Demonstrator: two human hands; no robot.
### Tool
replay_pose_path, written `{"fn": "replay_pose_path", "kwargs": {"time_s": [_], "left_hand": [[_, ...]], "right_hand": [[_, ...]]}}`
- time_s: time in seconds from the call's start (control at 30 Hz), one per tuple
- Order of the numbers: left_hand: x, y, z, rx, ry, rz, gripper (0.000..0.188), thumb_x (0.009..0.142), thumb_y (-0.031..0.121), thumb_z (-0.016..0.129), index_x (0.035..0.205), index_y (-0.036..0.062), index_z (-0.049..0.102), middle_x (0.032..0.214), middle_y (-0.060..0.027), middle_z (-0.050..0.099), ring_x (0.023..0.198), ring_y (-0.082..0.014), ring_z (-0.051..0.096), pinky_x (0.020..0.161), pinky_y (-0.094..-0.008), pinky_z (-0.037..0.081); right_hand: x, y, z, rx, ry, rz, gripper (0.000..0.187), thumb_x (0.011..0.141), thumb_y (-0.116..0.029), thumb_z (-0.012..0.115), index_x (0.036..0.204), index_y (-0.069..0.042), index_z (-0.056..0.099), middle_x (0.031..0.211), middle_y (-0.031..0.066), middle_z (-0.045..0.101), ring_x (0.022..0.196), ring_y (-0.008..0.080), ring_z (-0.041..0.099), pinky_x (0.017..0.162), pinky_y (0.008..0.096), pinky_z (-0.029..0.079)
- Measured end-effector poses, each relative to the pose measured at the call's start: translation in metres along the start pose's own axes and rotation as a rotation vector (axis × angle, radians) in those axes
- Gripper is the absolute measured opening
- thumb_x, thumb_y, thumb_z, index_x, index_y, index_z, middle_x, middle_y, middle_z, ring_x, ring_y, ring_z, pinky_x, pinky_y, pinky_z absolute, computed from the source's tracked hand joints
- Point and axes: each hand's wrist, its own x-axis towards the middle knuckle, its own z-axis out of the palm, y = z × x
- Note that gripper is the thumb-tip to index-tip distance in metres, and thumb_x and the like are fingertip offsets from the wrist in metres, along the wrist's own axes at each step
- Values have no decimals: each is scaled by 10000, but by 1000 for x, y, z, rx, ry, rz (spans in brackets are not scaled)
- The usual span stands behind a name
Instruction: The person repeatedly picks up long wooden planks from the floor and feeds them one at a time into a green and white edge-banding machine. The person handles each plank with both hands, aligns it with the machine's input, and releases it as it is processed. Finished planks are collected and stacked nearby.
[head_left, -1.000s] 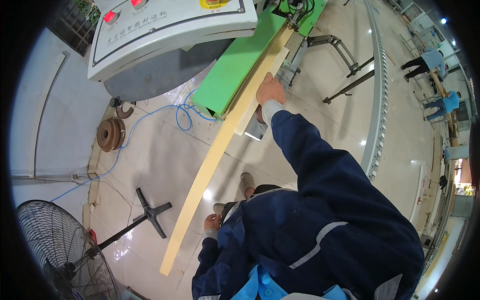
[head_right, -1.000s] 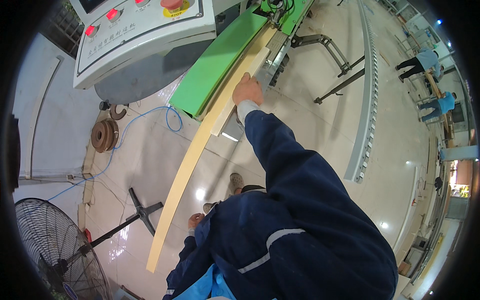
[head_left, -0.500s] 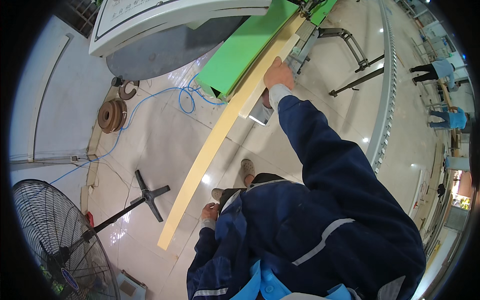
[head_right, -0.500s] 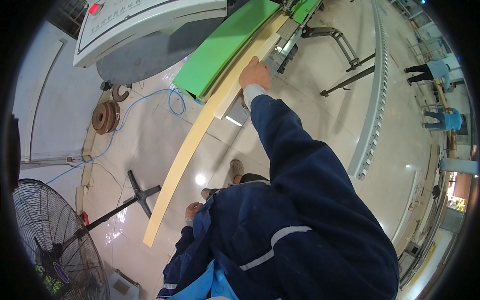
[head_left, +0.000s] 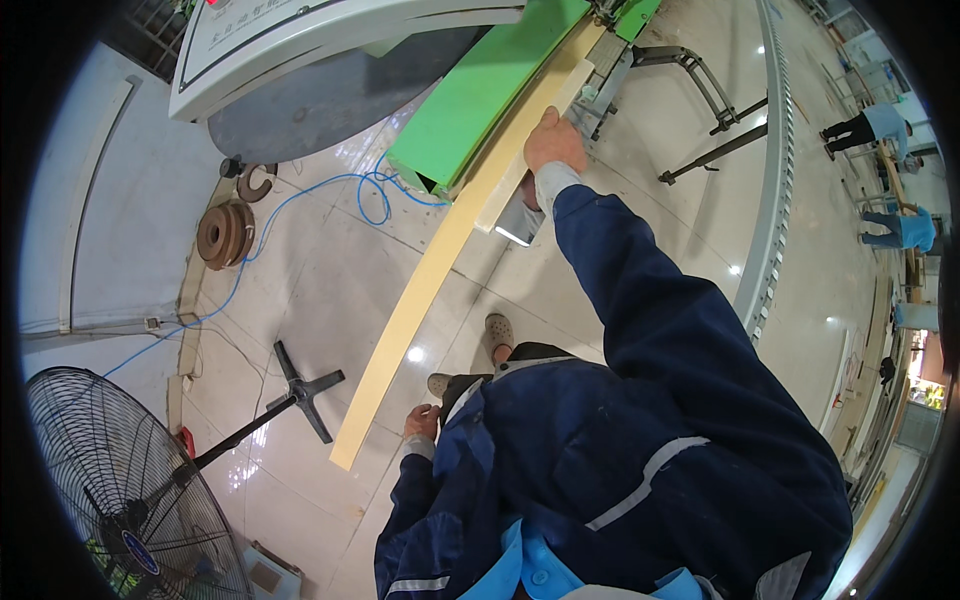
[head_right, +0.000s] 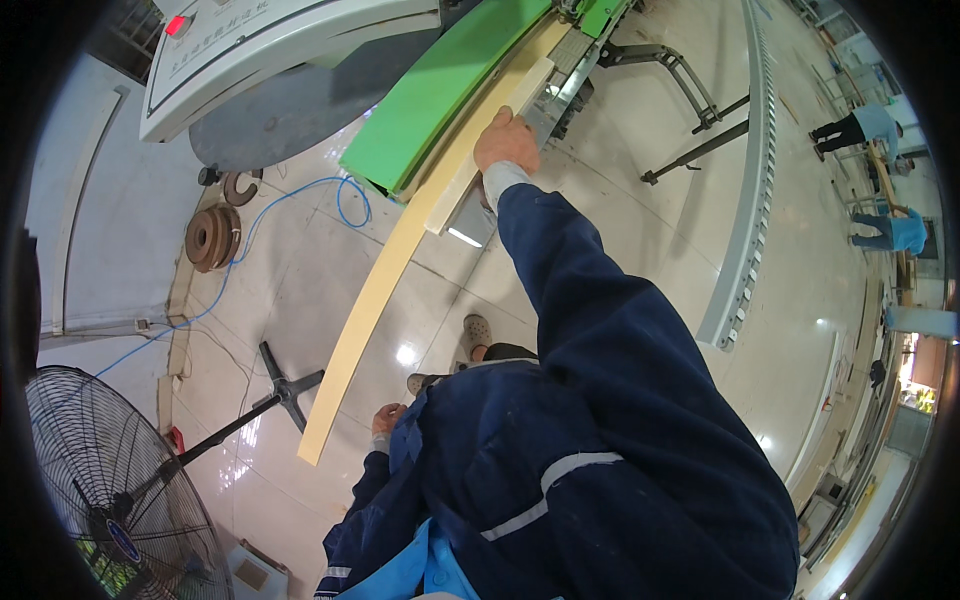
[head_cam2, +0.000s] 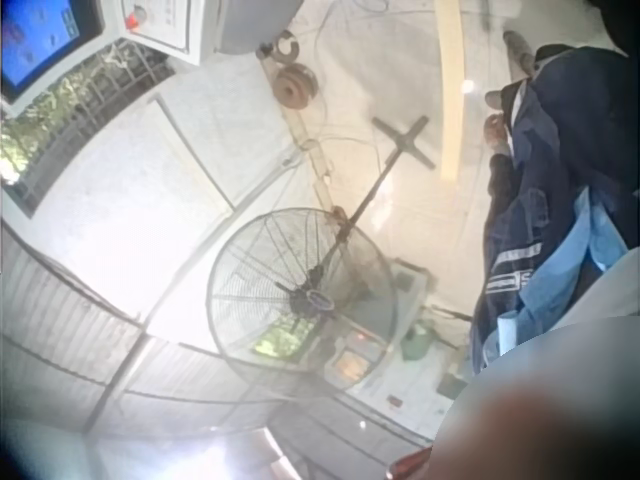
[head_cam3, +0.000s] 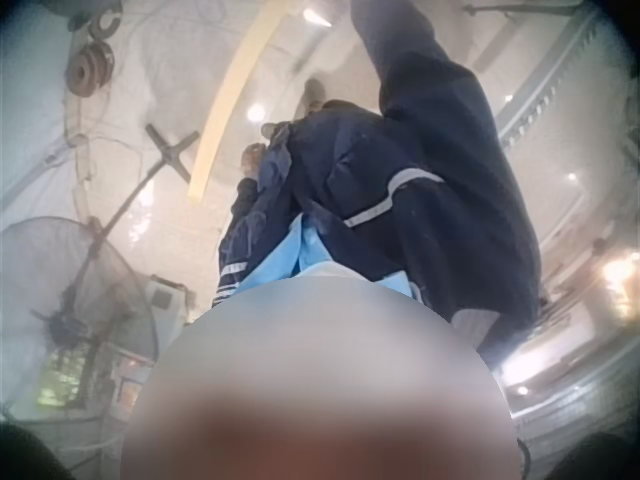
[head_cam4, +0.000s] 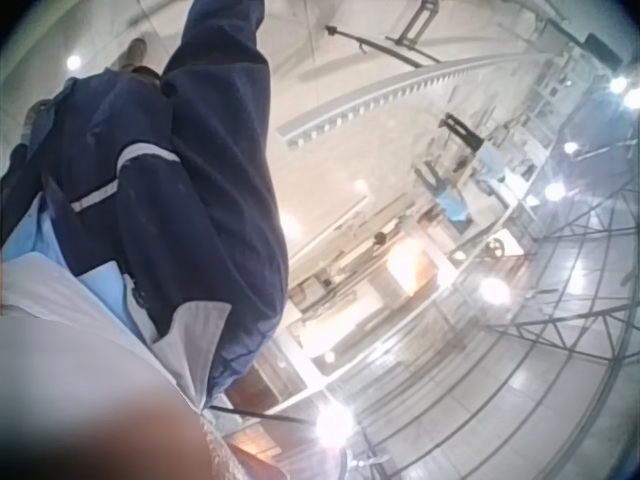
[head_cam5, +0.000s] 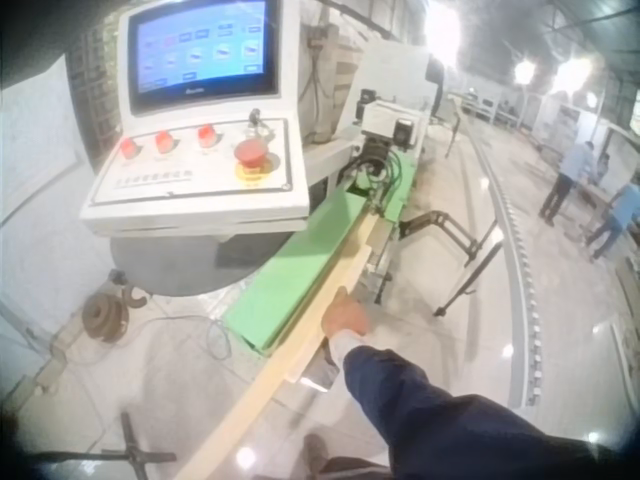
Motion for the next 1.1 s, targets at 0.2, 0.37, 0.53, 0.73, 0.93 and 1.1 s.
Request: {"fn": "replay_pose_path", "kwargs": {"time_s": [0.2,0.37,0.53,0.73,0.93,1.1], "left_hand": [[-3,15,-1,-12,0,14,506,825,402,667,1157,20,671,1080,-194,707,1018,-314,677,913,-379,513],[-2,28,-1,-40,-5,15,515,835,412,668,1171,21,662,1077,-193,709,998,-300,687,890,-364,523],[4,20,3,-3,5,51,498,842,412,671,1162,30,668,1074,-185,711,984,-297,691,883,-365,525],[5,2,6,9,3,-17,488,840,423,674,1148,45,681,1068,-180,713,983,-299,692,892,-370,522],[3,2,4,-22,1,-6,496,843,425,668,1142,30,681,1069,-200,708,1002,-309,685,894,-372,522],[6,10,3,-22,5,10,500,844,424,661,1141,22,676,1072,-195,708,1006,-312,684,898,-371,521]], "right_hand": [[3,1,6,29,35,29,566,1022,-447,221,1214,-47,572,1231,199,600,1141,346,587,955,441,477],[5,5,9,47,51,-12,571,1020,-448,226,1199,-39,583,1219,211,603,1129,354,594,953,440,477],[10,7,14,19,58,10,582,1020,-446,227,1180,-25,596,1206,226,606,1107,363,605,940,451,484],[13,8,18,34,57,-15,580,1016,-449,237,1183,-29,600,1220,221,605,1110,354,608,937,463,484],[7,5,11,29,38,-22,569,1015,-442,230,1189,-43,595,1214,193,605,1125,343,594,938,457,480],[1,2,5,-7,53,-55,545,1016,-428,228,1191,-59,588,1221,177,603,1104,340,598,943,449,477]]}}
